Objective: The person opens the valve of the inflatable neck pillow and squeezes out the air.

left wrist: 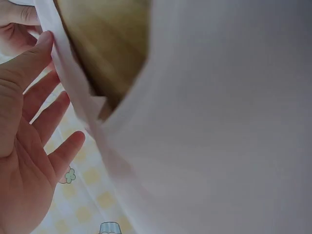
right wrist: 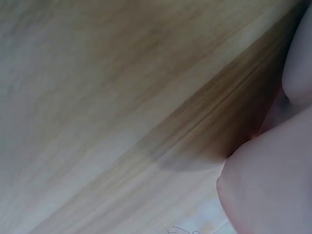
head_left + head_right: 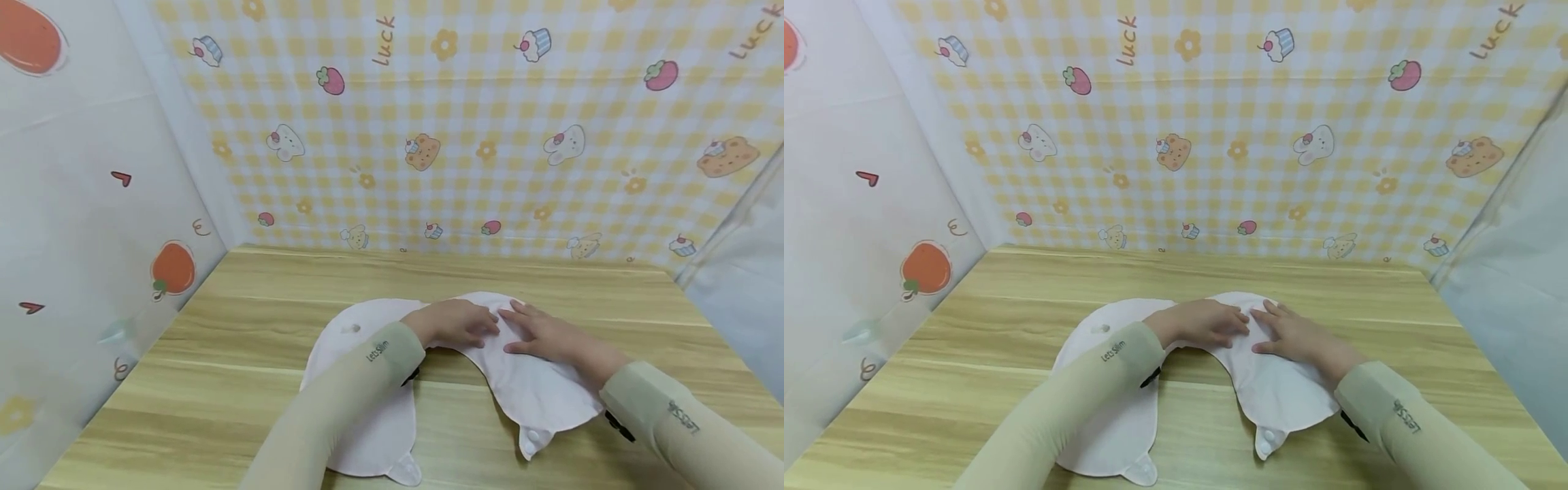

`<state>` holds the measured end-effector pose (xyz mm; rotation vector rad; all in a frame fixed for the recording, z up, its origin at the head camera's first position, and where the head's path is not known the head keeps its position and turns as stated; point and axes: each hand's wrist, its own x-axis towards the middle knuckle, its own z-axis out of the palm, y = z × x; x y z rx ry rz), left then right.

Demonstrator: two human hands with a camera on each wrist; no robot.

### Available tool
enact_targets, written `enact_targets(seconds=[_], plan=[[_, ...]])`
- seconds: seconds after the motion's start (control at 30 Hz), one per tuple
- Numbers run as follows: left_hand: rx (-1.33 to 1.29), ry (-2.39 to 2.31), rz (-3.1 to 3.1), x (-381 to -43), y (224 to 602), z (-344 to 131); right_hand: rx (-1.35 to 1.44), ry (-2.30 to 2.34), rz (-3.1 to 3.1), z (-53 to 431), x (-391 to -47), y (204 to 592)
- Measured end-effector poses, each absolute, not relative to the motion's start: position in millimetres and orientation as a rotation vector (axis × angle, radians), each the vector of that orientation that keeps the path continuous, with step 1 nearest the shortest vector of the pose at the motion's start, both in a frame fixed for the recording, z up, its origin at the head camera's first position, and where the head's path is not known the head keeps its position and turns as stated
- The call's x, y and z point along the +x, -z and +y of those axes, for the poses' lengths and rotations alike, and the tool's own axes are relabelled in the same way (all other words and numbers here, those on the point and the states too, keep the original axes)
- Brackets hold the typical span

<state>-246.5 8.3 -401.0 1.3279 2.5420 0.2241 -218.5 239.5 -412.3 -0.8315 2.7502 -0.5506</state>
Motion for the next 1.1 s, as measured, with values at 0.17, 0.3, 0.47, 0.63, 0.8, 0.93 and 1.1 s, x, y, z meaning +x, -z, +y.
enact_targets(seconds=[0.17,0.3,0.47,0.63,0.8,0.93,1.1], plan=[[1.253,-0.175,2.529,-245.4,399.9,8.7,-0.837,0.530,2.760,238.2,-219.1,411.9],[1.197,-0.170,2.512,-244.1,397.0,5.2,-0.833,0.519,2.760,237.5,-219.1,411.7],[1.170,-0.158,2.499,-243.1,394.2,-1.8,-0.819,0.496,2.752,237.2,-219.9,411.6],[1.177,-0.173,2.490,-244.4,392.9,-13.9,-0.825,0.473,2.745,236.4,-221.6,410.7],[1.188,-0.204,2.487,-245.5,393.4,-26.5,-0.839,0.426,2.735,234.8,-221.4,406.7],[1.186,-0.240,2.488,-245.7,395.9,-34.8,-0.838,0.409,2.727,234.6,-221.1,405.4],[1.176,-0.298,2.490,-245.2,398.7,-43.6,-0.834,0.406,2.717,235.4,-222.4,406.7]])
